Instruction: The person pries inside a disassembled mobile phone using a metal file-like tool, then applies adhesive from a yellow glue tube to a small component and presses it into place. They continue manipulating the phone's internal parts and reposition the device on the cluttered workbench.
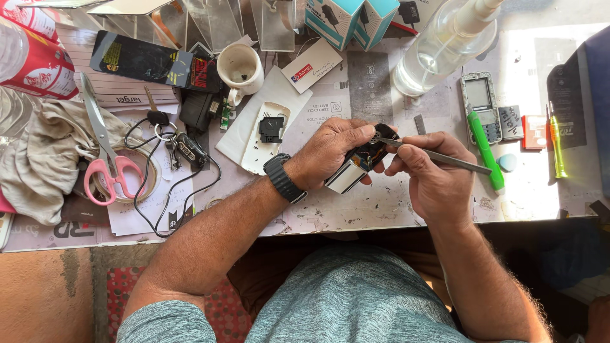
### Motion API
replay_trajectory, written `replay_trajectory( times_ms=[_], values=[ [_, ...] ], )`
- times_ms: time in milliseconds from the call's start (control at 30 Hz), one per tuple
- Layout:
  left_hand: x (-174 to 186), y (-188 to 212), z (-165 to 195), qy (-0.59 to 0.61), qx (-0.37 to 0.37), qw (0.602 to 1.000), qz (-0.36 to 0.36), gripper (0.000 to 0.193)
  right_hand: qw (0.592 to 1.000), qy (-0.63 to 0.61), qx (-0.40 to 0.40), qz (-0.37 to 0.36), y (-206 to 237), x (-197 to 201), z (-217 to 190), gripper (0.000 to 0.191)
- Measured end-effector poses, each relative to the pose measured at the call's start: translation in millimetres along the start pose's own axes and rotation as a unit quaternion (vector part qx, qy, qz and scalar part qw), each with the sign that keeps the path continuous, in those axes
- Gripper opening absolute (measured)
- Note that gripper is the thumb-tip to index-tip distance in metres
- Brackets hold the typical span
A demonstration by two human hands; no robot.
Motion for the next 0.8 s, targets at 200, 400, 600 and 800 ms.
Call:
replay_trajectory(
  times_ms=[200,400,600,800],
  values=[
    [2,-1,-5,0.013,-0.001,1.000,-0.008,0.045,0.998,-0.061,-0.032,-0.002,-3,11,3,0.009],
    [3,-1,-7,0.017,-0.005,1.000,-0.014,0.044,0.996,-0.080,-0.038,0.005,-2,17,6,0.007],
    [3,-2,-9,0.001,0.007,1.000,-0.011,0.045,0.994,-0.105,-0.039,0.000,-2,21,12,0.007],
    [3,-2,-11,-0.017,0.010,1.000,-0.004,0.045,0.991,-0.118,-0.056,0.005,-2,28,16,0.007]
  ],
)
Point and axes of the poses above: each hand's wrist, its own y-axis away from the middle knuckle, its own x-axis out of the back of the hand, z = x × y, the point moved 4 cm from there along -y, towards the middle knuckle, and after that the axes turned 11 degrees about -z, right-handed, at the moved point
